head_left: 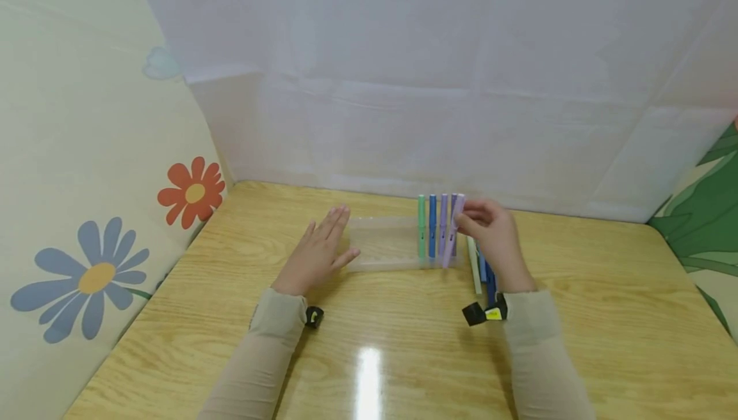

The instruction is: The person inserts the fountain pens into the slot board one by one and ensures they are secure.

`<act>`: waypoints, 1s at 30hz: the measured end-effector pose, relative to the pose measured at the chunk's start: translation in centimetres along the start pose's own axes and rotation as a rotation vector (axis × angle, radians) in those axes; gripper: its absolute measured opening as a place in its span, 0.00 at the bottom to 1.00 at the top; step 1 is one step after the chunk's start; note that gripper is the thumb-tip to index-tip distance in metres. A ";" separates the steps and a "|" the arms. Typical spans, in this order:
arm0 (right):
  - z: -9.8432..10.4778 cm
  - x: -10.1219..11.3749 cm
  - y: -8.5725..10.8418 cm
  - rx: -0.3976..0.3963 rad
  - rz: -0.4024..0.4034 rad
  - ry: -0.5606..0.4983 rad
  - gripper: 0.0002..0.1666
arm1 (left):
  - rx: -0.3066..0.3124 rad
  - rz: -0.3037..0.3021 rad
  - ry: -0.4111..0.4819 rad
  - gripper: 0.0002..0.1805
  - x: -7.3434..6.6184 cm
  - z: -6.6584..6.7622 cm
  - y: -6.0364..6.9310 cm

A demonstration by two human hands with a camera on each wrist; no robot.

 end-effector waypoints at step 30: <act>-3.9 -1.4 0.3 -0.060 0.185 -0.117 0.16 | -0.010 -0.006 -0.014 0.45 0.0 -0.2 -0.1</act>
Point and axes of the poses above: each hand's wrist, its own y-axis away from the middle knuckle, its own z-axis out of the back of the hand, x = y × z, the point moved 6 cm from there along -y, towards the middle knuckle, and after that the axes turned 4 degrees about -y, right-handed, at the moved point
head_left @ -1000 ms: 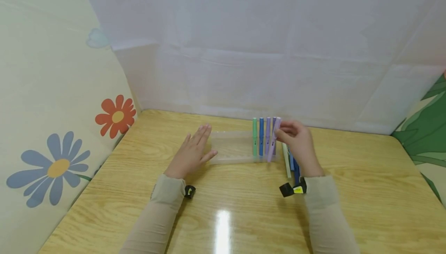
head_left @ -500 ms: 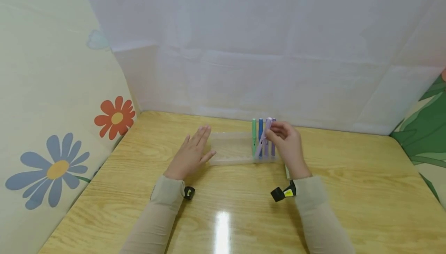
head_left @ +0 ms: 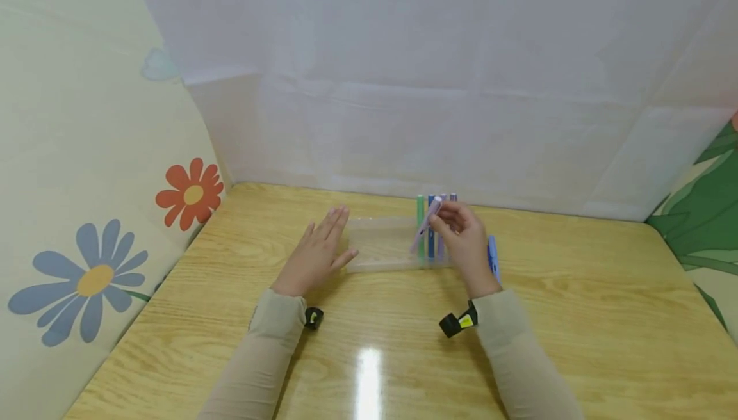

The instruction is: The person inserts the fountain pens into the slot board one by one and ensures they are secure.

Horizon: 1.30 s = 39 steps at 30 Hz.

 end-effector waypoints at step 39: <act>-2.7 -0.1 -0.5 0.072 -0.005 0.323 0.15 | -0.006 -0.006 0.018 0.45 -0.2 0.3 0.1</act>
Point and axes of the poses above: each hand's wrist, its own y-axis away from the middle knuckle, its own z-axis out of the back of the hand, x = y × z, the point moved 6 cm from there along -y, towards the middle knuckle, and after that the axes turned 4 degrees about -y, right-handed, at the moved point
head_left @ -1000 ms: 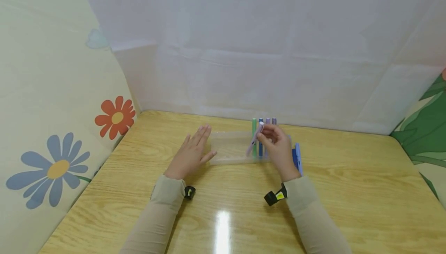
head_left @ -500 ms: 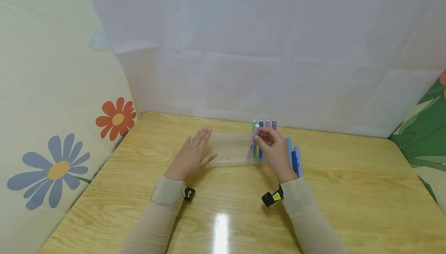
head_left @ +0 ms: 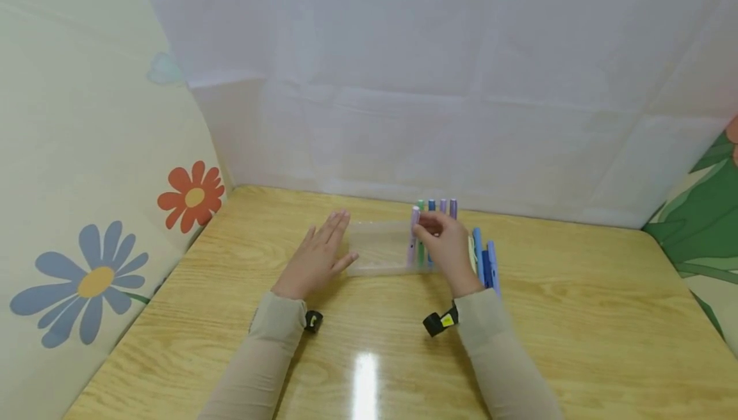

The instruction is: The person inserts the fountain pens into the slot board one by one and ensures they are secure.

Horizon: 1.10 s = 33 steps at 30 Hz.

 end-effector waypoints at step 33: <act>6.3 -0.5 0.3 0.100 0.112 0.188 0.10 | 0.007 0.004 -0.003 0.45 0.2 -0.2 0.0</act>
Point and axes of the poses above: each hand's wrist, its own y-axis away from the middle knuckle, its own z-axis out of the back of the hand, x = y × z, the point moved 6 cm from there along -y, towards the middle knuckle, and after that the axes turned 4 degrees about -y, right-handed, at the moved point
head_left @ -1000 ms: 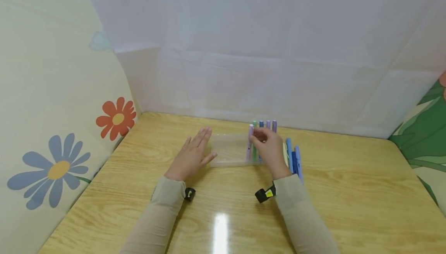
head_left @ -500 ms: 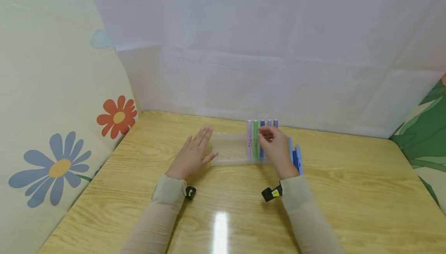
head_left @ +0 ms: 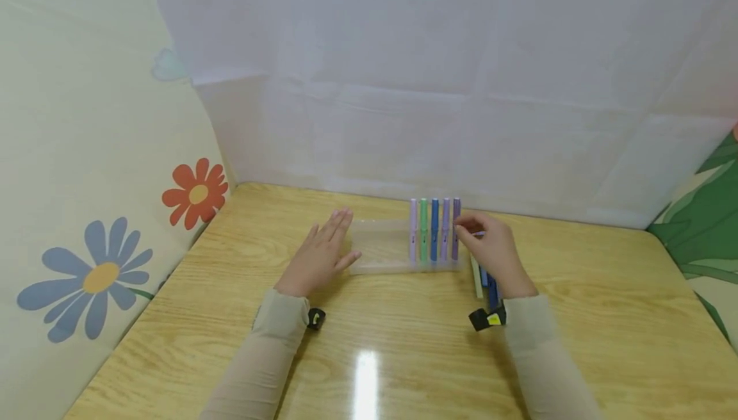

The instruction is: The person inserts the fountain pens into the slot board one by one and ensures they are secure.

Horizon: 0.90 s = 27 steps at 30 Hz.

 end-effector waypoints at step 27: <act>4.5 -7.6 1.7 0.096 -0.368 0.158 0.16 | 0.013 0.006 0.002 0.45 0.1 -0.2 0.0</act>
Point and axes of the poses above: each hand's wrist, its own y-axis away from the middle knuckle, its own z-axis out of the back of the hand, x = y × z, the point moved 6 cm from there along -y, towards the middle knuckle, and after that the axes turned 4 degrees about -y, right-handed, at the moved point
